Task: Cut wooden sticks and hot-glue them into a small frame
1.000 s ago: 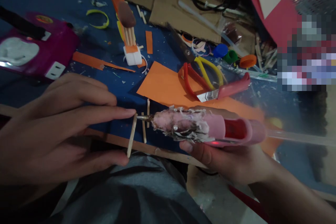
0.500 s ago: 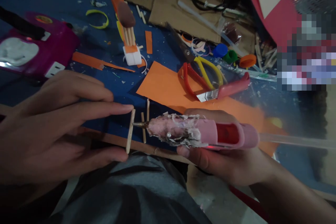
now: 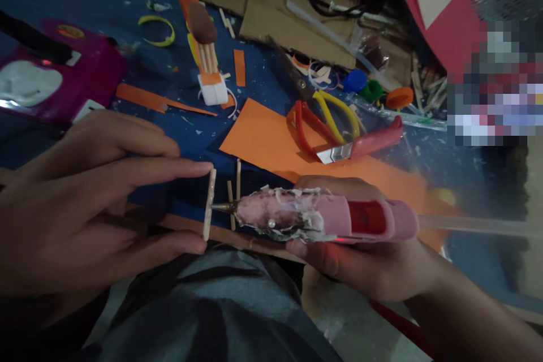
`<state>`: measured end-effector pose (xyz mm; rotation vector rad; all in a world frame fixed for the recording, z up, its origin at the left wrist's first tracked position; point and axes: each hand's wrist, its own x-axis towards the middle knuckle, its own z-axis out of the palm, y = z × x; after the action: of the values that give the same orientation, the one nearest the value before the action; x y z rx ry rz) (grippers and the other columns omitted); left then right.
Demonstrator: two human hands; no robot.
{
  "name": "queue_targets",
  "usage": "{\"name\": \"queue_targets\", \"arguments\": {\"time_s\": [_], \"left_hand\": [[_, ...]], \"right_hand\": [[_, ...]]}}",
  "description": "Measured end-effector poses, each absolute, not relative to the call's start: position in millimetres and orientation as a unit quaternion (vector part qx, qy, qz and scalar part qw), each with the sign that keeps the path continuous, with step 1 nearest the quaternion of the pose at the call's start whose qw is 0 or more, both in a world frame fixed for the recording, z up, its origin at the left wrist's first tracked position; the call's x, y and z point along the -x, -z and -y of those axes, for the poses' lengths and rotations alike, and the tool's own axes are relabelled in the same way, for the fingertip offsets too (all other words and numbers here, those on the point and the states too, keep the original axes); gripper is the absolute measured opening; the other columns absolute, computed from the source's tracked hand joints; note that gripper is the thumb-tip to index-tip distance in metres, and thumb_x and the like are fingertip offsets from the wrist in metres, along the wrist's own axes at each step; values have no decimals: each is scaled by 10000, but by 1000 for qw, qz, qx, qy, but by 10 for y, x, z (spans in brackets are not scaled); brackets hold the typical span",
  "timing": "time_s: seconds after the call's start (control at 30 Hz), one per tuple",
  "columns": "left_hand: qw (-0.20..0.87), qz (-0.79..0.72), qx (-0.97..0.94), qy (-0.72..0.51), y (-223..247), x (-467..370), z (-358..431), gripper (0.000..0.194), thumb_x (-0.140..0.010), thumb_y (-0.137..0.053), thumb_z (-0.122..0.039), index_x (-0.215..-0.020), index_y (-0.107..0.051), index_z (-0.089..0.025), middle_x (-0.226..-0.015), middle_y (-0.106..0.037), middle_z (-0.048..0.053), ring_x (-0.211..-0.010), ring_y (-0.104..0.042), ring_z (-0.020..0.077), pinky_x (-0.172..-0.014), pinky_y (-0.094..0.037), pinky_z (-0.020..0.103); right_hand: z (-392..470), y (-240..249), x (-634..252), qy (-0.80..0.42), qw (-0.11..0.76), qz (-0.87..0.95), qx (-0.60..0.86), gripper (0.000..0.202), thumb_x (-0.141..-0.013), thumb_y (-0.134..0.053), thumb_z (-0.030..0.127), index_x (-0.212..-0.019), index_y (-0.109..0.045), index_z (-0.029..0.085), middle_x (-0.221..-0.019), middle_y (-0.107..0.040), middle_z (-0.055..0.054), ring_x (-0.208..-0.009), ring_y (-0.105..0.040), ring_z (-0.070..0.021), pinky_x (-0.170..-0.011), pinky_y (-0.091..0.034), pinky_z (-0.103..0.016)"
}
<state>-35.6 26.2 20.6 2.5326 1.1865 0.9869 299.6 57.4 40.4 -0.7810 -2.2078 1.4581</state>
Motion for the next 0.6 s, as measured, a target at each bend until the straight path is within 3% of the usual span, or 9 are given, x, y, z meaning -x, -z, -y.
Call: {"name": "queue_targets", "arguments": {"time_s": [0.13, 0.27, 0.4, 0.6], "left_hand": [[93, -378, -863, -323, -200, 391, -279, 525, -1066, -763, -631, -1383, -713, -215, -1180, -690, 79, -1070, -696, 267, -1014, -565, 439], [93, -371, -871, -309, -200, 400, -284, 509, -1071, -746, -638, -1409, -709, -259, -1187, -701, 77, -1079, -701, 284, -995, -572, 458], [100, -382, -858, -328, -191, 370, -277, 495, -1071, -750, -616, -1381, -730, -230, -1168, -707, 86, -1068, -711, 288, -1001, -565, 452], [87, -384, -865, -312, -212, 380, -261, 485, -1092, -734, -616, -1391, -716, -234, -1186, -699, 75, -1061, -696, 256, -996, -568, 442]], "right_hand": [[-577, -392, -3007, -505, 189, 790, 291, 644, -1089, -754, 204, -1614, -639, 558, -1586, -731, 235, -1376, -776, -115, -1167, -632, -159], [-581, -379, -3005, -506, 194, 789, 291, 636, -1084, -768, 211, -1611, -647, 547, -1573, -746, 216, -1409, -764, -136, -1261, -584, -208], [-579, -369, -3009, -519, 189, 787, 276, 664, -1083, -749, 169, -1626, -636, 535, -1595, -735, 206, -1452, -740, -133, -1272, -571, -204], [-602, -427, -3008, -486, 173, 814, 266, 654, -1090, -730, 219, -1648, -617, 542, -1510, -811, 111, -1355, -801, -213, -1152, -681, -277]]}}
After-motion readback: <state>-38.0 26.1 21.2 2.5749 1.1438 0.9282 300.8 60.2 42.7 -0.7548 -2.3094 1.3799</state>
